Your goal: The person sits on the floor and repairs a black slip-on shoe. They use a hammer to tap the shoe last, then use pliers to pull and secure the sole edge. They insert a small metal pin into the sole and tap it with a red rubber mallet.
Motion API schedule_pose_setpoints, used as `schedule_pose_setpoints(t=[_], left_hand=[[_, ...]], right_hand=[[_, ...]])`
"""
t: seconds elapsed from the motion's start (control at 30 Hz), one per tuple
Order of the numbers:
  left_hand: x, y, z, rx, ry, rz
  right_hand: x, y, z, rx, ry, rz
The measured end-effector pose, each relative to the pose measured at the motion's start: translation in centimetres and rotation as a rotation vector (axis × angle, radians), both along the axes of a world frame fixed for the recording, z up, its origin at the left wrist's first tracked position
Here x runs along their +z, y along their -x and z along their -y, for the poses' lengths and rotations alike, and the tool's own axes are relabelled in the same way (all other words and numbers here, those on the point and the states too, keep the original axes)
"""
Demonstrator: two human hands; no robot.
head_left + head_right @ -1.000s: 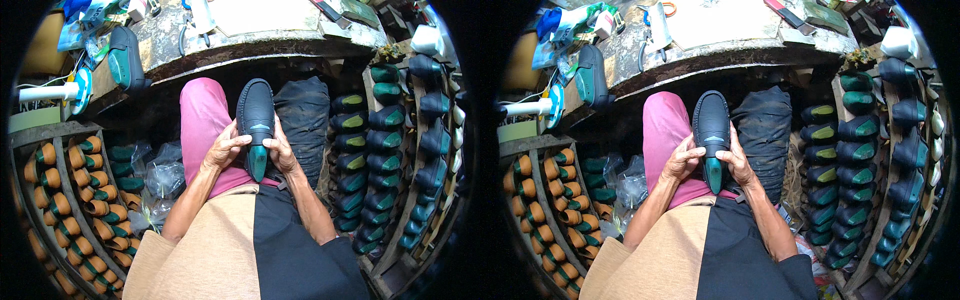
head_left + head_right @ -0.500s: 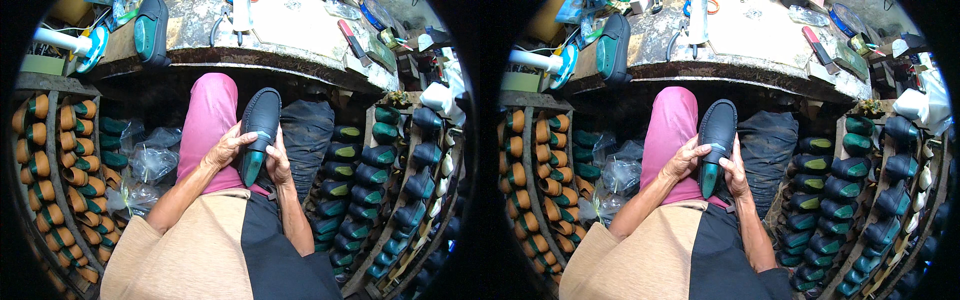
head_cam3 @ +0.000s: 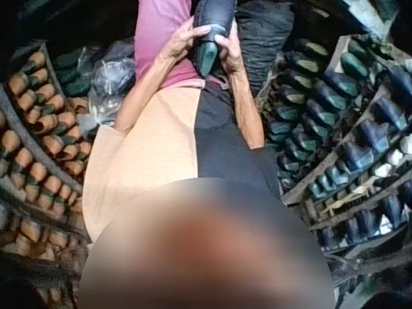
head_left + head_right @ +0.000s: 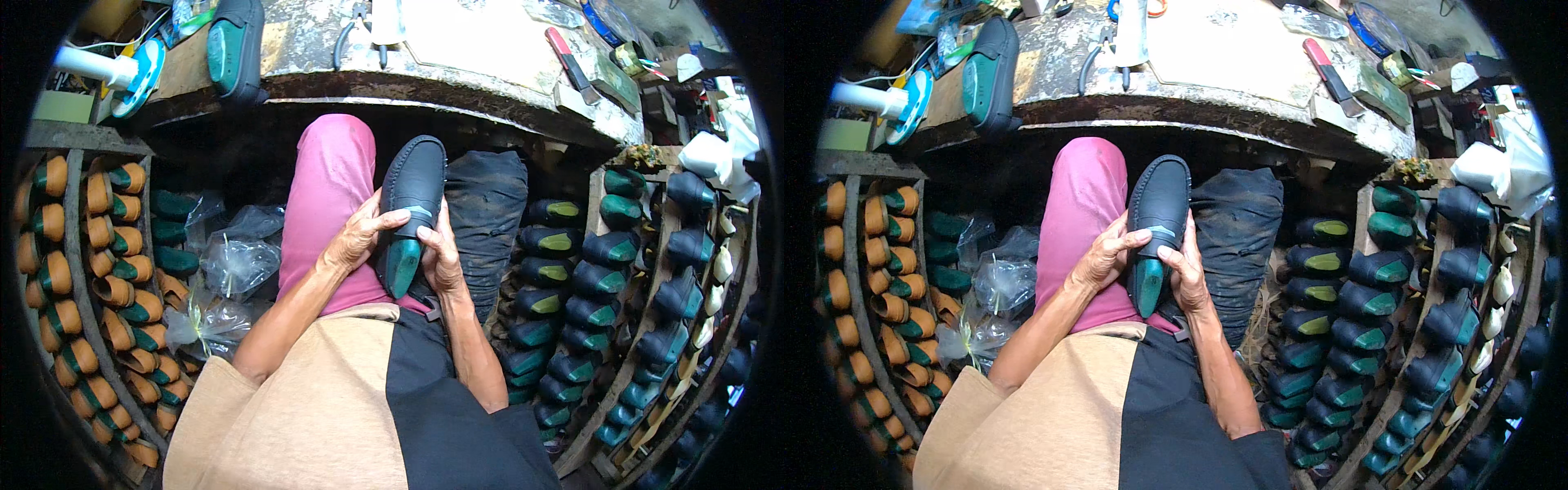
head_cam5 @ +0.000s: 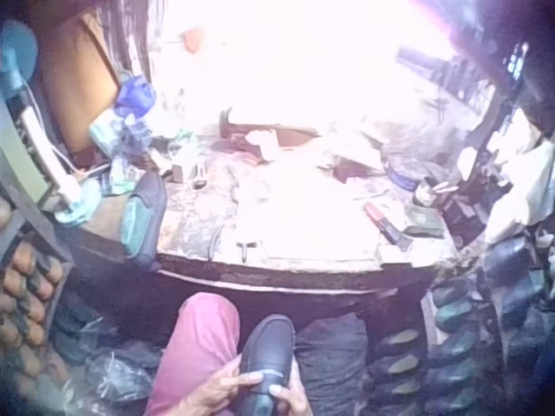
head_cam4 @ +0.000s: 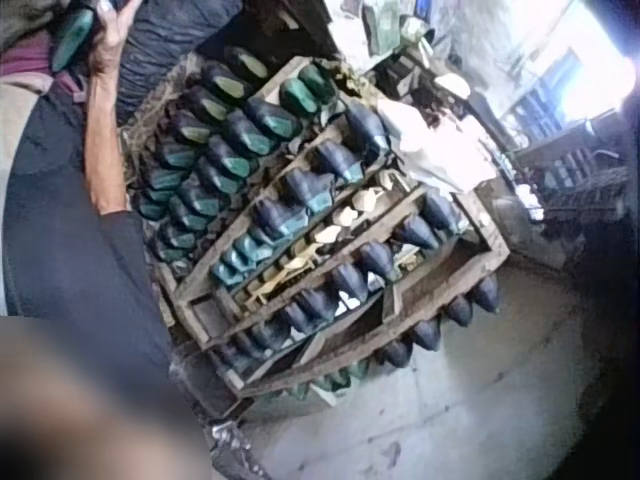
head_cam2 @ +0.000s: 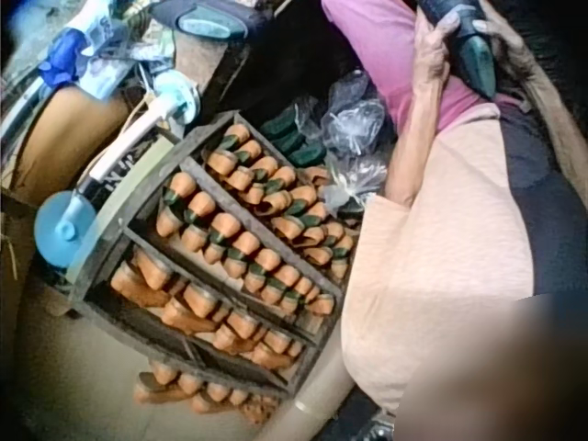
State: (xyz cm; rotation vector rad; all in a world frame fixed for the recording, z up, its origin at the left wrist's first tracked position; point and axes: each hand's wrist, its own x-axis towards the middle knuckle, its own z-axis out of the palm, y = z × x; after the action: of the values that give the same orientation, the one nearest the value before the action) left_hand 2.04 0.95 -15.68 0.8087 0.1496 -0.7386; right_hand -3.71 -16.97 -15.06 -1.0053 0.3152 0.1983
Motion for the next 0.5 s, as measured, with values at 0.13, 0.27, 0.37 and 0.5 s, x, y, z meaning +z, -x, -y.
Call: schedule_pose_setpoints(t=[0.13, 0.27, 0.37, 0.5], left_hand=[[0.0, 0.0, -0.2, 0.021, -0.015, -0.007], [0.0, 0.1, -0.3, -0.006, -0.132, 0.061], [0.0, 0.0, -0.5, -0.024, -0.164, 0.117], [-0.1, -0.1, -1.0, -0.020, -0.129, 0.131]], right_hand=[[0.1, -0.3, -0.4, 0.006, -0.062, -0.008], [0.0, -0.4, -0.8, -0.019, -0.045, 0.003], [0.1, -0.4, -0.9, 0.010, -0.053, -0.014], [0.2, -0.1, -1.2, 0.033, -0.038, -0.028]])
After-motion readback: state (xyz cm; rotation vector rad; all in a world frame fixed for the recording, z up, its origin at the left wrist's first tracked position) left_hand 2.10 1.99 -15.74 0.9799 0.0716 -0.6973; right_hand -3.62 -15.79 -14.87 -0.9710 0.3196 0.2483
